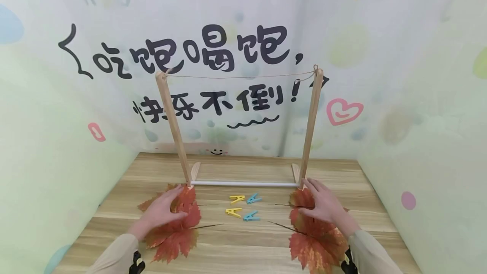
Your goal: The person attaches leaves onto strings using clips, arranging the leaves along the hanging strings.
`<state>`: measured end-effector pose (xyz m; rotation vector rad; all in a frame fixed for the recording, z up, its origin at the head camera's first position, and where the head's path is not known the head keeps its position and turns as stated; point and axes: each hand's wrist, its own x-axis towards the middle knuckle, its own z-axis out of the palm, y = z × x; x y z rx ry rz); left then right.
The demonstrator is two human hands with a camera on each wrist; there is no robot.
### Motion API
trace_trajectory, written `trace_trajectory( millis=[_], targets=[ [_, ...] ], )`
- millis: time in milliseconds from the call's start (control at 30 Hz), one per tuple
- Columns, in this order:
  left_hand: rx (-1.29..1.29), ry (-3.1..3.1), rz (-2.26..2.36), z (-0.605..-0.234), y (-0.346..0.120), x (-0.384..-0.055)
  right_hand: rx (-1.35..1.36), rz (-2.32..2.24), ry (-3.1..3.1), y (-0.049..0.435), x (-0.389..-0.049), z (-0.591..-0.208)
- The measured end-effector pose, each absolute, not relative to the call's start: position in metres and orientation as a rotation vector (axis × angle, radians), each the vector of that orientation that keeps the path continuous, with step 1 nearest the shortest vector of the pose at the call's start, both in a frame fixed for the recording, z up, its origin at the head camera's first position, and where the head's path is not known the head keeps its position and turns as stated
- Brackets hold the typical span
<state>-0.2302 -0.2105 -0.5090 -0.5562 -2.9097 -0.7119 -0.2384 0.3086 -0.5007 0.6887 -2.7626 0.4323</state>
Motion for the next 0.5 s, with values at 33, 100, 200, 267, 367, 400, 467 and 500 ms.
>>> trace_trajectory(
  millis=[33,100,200,267,367,400,467,500],
  targets=[
    [-0.556,-2.914,-0.728,-0.509,-0.209,-0.23,0.688,0.445,-2.763,0.307,-0.239,-0.501],
    [-0.539,-2.928,-0.759,-0.51,-0.207,-0.229,0.695,0.468,-2.758,0.304,-0.24,-0.503],
    [-0.502,-2.935,-0.818,-0.51,-0.202,-0.227,0.713,0.494,-2.748,0.298,-0.241,-0.505],
    [-0.494,-2.927,-0.847,-0.512,-0.199,-0.227,0.719,0.536,-2.747,0.293,-0.24,-0.506],
    [-0.515,-2.902,-0.866,-0.515,-0.193,-0.225,0.719,0.586,-2.741,0.286,-0.239,-0.507],
    [-0.53,-2.89,-0.871,-0.516,-0.192,-0.225,0.719,0.602,-2.737,0.283,-0.239,-0.507],
    [-0.558,-2.873,-0.894,-0.519,-0.189,-0.224,0.726,0.628,-2.727,0.277,-0.239,-0.508],
    [-0.571,-2.866,-0.909,-0.52,-0.187,-0.224,0.733,0.635,-2.721,0.274,-0.238,-0.508]
  ],
)
